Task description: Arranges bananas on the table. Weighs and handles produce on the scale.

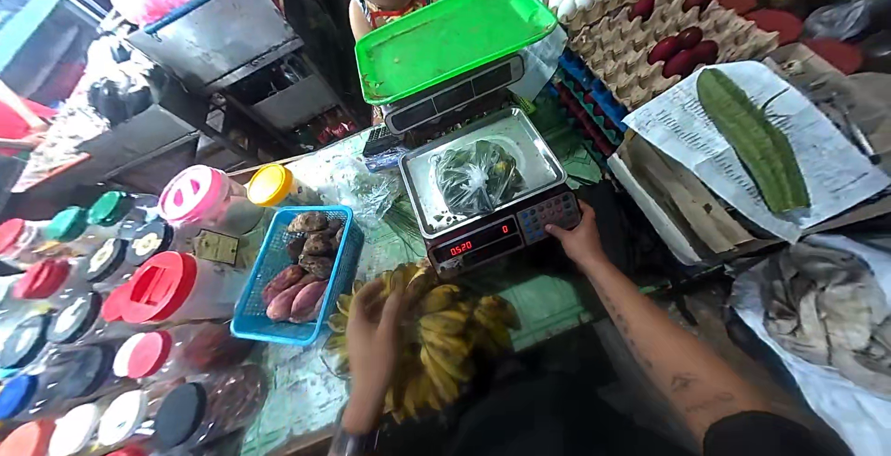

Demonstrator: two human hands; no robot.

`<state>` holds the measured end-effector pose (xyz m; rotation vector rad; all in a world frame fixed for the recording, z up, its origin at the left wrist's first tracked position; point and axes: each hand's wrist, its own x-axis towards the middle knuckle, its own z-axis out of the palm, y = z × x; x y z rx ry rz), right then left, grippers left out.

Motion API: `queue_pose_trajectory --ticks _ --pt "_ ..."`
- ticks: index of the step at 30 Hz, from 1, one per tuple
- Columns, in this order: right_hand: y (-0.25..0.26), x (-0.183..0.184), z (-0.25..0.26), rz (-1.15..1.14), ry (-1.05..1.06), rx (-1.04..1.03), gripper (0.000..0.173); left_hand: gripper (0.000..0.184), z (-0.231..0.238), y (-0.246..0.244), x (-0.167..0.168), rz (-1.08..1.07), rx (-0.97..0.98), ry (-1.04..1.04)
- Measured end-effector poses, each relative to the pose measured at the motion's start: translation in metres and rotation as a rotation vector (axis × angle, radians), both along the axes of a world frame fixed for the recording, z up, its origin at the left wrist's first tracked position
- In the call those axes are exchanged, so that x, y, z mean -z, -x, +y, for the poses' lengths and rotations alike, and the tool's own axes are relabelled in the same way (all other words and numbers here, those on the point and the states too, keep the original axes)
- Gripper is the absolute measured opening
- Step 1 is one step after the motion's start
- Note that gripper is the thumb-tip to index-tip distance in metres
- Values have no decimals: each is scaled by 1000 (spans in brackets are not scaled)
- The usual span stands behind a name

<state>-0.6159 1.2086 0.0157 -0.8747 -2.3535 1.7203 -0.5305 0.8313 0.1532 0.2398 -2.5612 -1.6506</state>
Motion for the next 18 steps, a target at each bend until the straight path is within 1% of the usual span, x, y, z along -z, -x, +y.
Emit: queue_pose_trajectory --ticks 4,6,9,11,13,16,18 --pt "7 -9 -3 -49 28 29 93 46 -34 -61 19 -18 -250 -46" --pt "6 -9 1 -71 24 1 92 41 -47 -84 27 -6 -347 -42" --pt "2 -2 14 -19 88 -42 87 40 -57 -104 30 -10 -448 -59" --pt "0 2 16 43 162 -27 82 39 -61 -115 30 -11 -496 -80" --pt "2 -2 12 61 190 12 83 40 -65 -121 32 2 -527 -92" --pt "5 -3 -3 41 81 65 86 38 -68 -130 34 9 -563 -96" --pt "6 -1 -4 25 -10 48 87 38 -68 -128 36 16 -562 -87"
